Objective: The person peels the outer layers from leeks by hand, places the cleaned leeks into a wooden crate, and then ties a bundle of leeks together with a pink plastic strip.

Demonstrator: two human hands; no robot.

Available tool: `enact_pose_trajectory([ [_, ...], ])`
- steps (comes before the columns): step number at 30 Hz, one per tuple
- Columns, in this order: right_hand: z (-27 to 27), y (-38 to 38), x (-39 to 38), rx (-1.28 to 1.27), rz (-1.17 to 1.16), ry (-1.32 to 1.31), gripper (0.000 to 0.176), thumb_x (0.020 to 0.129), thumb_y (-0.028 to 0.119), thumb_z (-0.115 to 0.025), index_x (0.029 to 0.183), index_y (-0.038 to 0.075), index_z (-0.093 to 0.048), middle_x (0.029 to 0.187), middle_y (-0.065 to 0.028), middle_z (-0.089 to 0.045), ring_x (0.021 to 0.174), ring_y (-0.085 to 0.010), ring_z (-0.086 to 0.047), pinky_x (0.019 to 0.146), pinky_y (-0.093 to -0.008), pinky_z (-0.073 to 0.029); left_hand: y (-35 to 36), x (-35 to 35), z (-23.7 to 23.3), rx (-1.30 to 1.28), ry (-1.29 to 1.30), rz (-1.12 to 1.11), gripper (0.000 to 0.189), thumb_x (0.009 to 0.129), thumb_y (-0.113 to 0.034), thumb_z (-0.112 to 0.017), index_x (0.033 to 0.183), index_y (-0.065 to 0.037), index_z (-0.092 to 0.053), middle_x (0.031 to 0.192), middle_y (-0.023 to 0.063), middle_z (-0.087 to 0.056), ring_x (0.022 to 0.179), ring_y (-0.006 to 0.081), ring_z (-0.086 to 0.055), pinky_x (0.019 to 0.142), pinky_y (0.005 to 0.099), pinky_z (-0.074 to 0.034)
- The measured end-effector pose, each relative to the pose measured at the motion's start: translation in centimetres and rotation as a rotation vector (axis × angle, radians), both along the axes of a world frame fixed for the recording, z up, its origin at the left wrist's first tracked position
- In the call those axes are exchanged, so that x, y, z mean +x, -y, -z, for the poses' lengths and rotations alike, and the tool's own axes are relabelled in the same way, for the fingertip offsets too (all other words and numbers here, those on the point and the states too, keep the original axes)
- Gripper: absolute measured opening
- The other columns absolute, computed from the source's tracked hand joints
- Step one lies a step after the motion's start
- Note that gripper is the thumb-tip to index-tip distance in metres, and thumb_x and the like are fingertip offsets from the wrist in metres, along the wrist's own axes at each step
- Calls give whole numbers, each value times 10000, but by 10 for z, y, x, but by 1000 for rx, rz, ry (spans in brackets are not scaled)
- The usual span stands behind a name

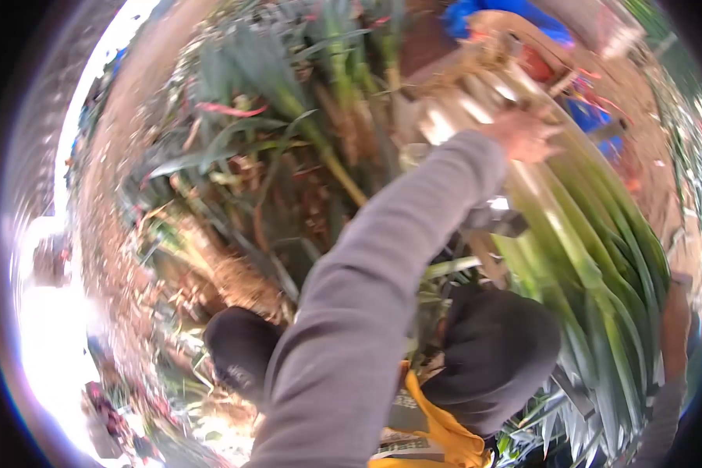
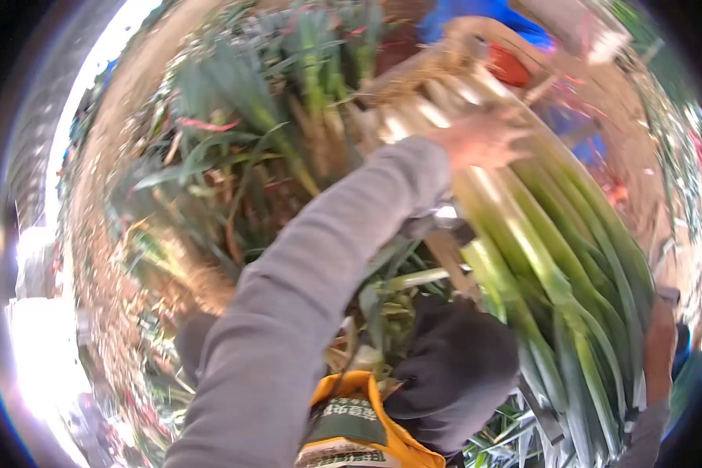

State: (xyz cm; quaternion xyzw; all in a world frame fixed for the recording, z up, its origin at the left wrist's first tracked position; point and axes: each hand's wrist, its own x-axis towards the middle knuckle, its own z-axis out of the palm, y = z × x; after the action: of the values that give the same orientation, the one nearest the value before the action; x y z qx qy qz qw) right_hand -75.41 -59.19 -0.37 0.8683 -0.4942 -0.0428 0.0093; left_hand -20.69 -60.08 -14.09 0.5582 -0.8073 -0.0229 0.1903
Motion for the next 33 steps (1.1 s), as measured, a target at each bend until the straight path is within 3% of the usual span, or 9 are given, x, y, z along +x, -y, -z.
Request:
enact_pose_trajectory([
  [8, -103, -42, 158, 255, -100, 127, 307, 938, 65, -585, 1218, -54, -622, 1198, -201, -644, 1079, -391, -623, 951, -409, -483, -108, 49, -84, 102, -662, -22, 607, 962, -406, -668, 1457, -93, -512, 1431, 234, -513, 1294, 365, -549, 1081, 430, -439],
  [12, -112, -95, 311, 379, -453, 244, 300, 933, 124, -632, 1173, -55, -657, 1197, -195, -648, 1084, -372, -632, 953, -388, -488, -230, 73, -107, 118, -1319, -292, 472, 998, -303, -650, 1332, 24, -578, 1118, 158, -668, 975, 250, -684, 854, 346, -558],
  [14, -113, -136, 395, 554, -583, 248, 299, 951, 181, -638, 1139, -48, -676, 1137, -204, -665, 1068, -355, -646, 932, -389, -494, -306, 92, -106, 168, -1665, -266, 406, 1018, -274, -626, 1295, 23, -597, 1141, 138, -659, 987, 196, -671, 833, 314, -562],
  [18, -57, -198, 552, 770, -839, 260, 366, 985, 304, -612, 1173, -5, -664, 968, -218, -685, 940, -372, -672, 855, -426, -505, -455, 126, -178, -29, -1558, -796, 421, 1039, -277, -582, 1345, 11, -570, 1195, 149, -663, 994, 212, -672, 895, 345, -553],
  [19, -24, -214, 589, 725, -1019, 426, 353, 985, 323, -601, 1065, -15, -663, 924, -209, -671, 855, -327, -660, 813, -428, -496, -486, 143, -184, -154, -1529, -912, 434, 1040, -287, -579, 1355, 11, -562, 1213, 148, -661, 1001, 221, -672, 918, 359, -547],
  [22, 21, -304, 692, 858, -1070, 390, 405, 974, 363, -627, 1089, -21, -687, 864, -147, -702, 826, -233, -679, 799, -364, -523, -573, 180, -189, -653, -1542, -1238, 380, 1032, -259, -592, 1309, 1, -586, 1176, 111, -672, 999, 206, -667, 923, 353, -557],
  [24, 48, -366, 739, 910, -1047, 378, 446, 974, 413, -610, 906, -24, -659, 821, -174, -666, 801, -280, -646, 776, -442, -492, -631, 197, -179, -891, -1855, -1187, 281, 1025, -200, -601, 1237, -18, -615, 1090, 66, -676, 966, 165, -661, 871, 307, -569],
  [29, 103, -475, 802, 758, -953, 204, 553, 908, 489, -665, 1102, -29, -659, 1127, -261, -687, 1070, -415, -662, 892, -478, -508, -682, 201, -179, -966, -1845, -1271, 220, 1026, -172, -597, 1184, -24, -633, 1004, 39, -678, 884, 141, -654, 783, 276, -563],
  [33, 148, -492, 824, 804, -850, 166, 682, 814, 506, -763, 1175, -55, -620, 1178, -281, -667, 1093, -424, -647, 922, -473, -495, -708, 203, -168, -918, -1852, -1263, 240, 1030, -188, -595, 1206, -31, -637, 984, 22, -685, 842, 120, -652, 742, 261, -543],
])
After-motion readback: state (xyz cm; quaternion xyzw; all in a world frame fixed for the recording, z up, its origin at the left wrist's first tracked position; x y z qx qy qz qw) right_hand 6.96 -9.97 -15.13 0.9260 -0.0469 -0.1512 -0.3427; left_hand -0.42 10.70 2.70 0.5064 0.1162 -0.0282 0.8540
